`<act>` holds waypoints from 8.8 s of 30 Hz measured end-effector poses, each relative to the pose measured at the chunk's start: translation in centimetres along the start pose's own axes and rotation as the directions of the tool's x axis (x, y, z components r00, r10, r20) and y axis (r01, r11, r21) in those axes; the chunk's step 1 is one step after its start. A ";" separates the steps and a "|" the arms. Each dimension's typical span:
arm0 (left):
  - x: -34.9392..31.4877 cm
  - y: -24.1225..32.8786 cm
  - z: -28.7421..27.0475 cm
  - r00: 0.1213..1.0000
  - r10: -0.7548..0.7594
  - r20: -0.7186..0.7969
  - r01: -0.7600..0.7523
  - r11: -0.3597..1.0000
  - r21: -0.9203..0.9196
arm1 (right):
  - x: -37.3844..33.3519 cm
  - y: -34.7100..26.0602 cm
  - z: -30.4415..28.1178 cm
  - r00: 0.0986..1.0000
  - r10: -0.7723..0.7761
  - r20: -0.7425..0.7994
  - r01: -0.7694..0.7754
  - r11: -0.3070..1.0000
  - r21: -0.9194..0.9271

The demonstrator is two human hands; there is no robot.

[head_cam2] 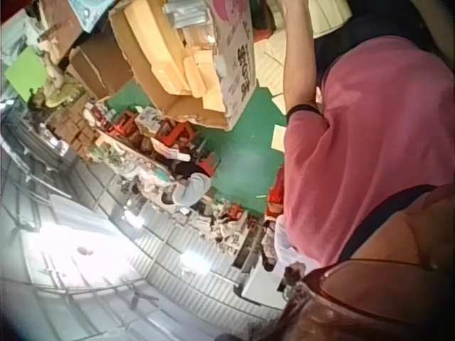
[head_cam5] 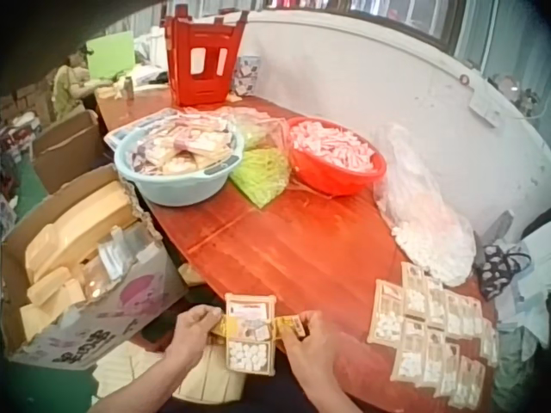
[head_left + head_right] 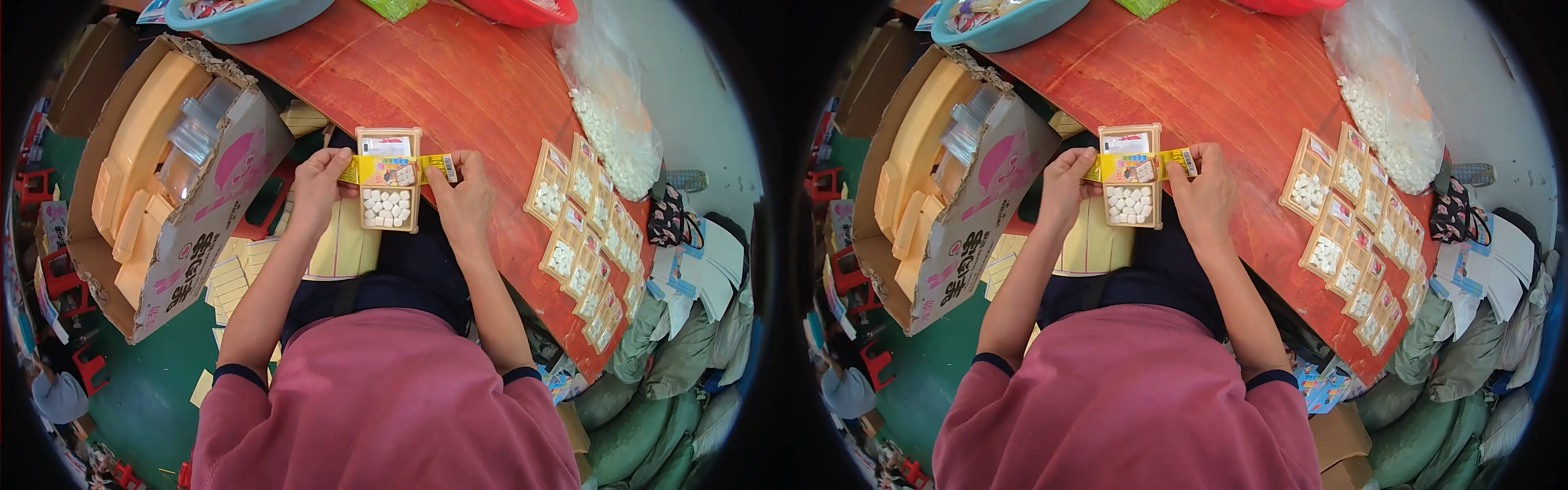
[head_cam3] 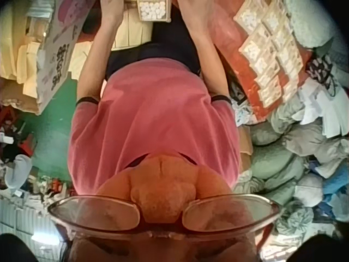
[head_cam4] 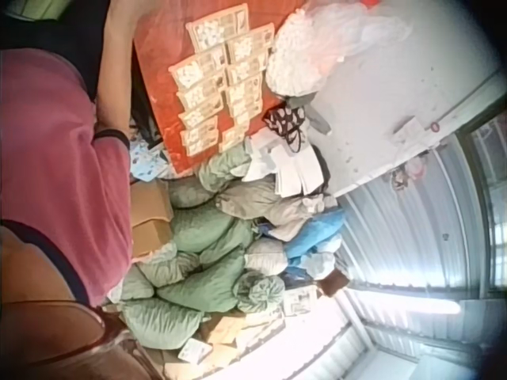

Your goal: Packaging small white cubes into plastic bags and sealing them with colorful paper labels.

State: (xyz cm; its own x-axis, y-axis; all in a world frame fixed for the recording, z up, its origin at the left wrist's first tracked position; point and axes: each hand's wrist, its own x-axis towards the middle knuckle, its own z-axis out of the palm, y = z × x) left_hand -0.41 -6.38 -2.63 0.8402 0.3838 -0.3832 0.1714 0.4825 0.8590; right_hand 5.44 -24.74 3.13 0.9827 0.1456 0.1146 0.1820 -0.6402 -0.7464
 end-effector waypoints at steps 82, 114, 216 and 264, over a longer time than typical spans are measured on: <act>-4.7 2.8 5.7 0.884 -0.128 0.449 0.324 0.860 -0.394 | 0.5 -3.1 -3.0 0.881 0.066 0.469 -0.381 0.688 0.618; 36.3 34.0 -17.2 0.355 0.914 0.195 -0.127 -0.159 0.979 | -6.3 8.1 -16.2 0.922 -0.161 -0.351 0.129 0.985 -0.112; -2.8 4.6 -4.5 0.942 0.030 0.335 -0.211 0.828 0.520 | -3.1 -3.9 6.7 0.887 0.064 0.457 -0.377 0.671 0.638; 0.3 0.5 0.3 0.459 0.397 0.795 -0.700 -0.391 0.598 | -4.3 -1.6 -9.7 0.995 0.093 0.023 -0.079 0.667 0.741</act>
State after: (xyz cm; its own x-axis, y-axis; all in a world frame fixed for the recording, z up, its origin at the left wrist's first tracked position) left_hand 0.11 -6.25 -2.22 0.8624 -0.2587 0.4351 -0.3469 -0.9281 0.1356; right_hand 1.28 -31.70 10.19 0.9942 0.1030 0.0301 0.0175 0.1207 -0.9925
